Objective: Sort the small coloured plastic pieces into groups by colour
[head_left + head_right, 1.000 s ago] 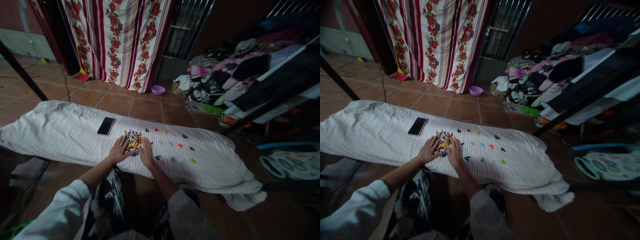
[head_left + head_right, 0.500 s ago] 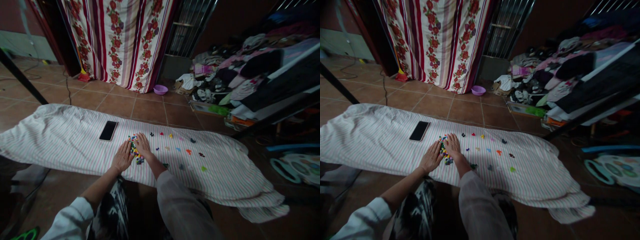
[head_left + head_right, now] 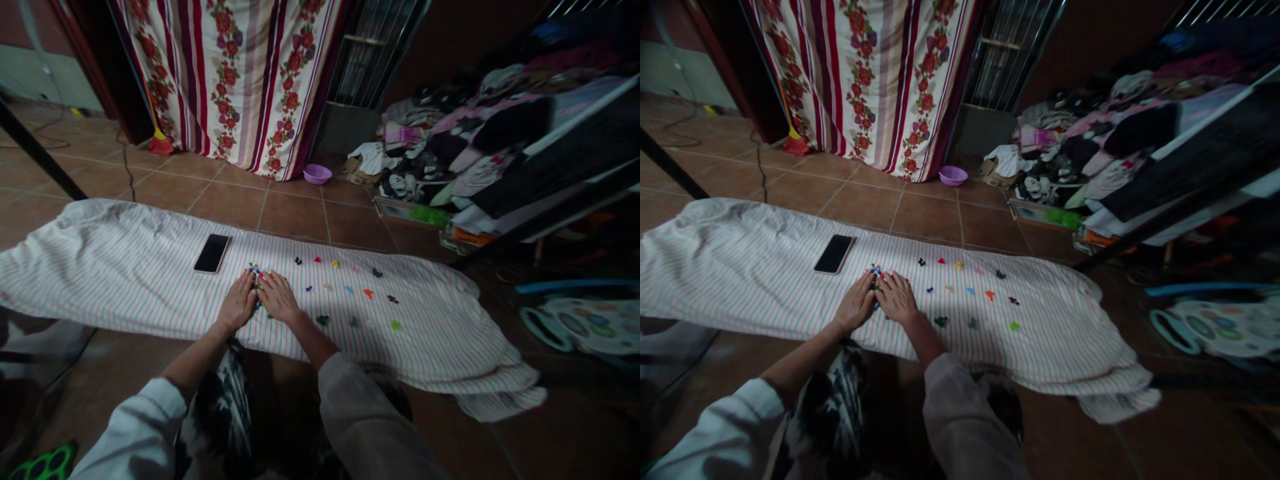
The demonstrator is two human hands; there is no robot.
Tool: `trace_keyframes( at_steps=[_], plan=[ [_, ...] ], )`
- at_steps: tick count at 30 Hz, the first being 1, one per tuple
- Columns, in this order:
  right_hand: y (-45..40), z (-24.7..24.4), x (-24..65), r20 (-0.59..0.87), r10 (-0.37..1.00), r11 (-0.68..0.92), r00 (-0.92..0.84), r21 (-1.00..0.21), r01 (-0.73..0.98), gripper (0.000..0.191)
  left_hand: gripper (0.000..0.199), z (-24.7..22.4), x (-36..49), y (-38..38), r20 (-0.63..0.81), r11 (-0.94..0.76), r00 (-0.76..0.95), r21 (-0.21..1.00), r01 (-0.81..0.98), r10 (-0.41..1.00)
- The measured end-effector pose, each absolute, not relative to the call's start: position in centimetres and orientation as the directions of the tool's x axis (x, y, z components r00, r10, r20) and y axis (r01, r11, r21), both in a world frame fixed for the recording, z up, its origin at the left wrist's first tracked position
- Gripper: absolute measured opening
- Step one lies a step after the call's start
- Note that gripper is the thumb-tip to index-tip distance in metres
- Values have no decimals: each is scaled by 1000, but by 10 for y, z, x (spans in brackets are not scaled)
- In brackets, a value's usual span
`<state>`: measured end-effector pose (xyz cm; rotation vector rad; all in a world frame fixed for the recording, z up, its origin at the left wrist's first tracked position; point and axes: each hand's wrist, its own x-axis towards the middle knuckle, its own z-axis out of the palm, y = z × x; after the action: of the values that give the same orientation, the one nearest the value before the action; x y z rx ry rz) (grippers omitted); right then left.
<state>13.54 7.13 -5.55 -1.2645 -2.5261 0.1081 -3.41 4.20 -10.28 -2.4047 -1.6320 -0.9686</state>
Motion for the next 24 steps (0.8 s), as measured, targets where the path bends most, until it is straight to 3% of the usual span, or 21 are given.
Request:
trace_keyframes(
  at_steps=[6, 13, 24],
  plan=[
    [39, -59, 142, 289, 790, 597, -541, -160, 786, 60, 52, -104, -38, 42, 528, -474, 292, 251, 844, 798],
    [41, -63, 140, 274, 848, 507, -453, -171, 845, 59, 50, -104, -34, 41, 547, -487, 318, 193, 852, 774],
    [81, -58, 122, 152, 922, 385, -357, -252, 888, 51, 58, -102, -28, 40, 519, -392, 232, 221, 893, 822]
  ],
)
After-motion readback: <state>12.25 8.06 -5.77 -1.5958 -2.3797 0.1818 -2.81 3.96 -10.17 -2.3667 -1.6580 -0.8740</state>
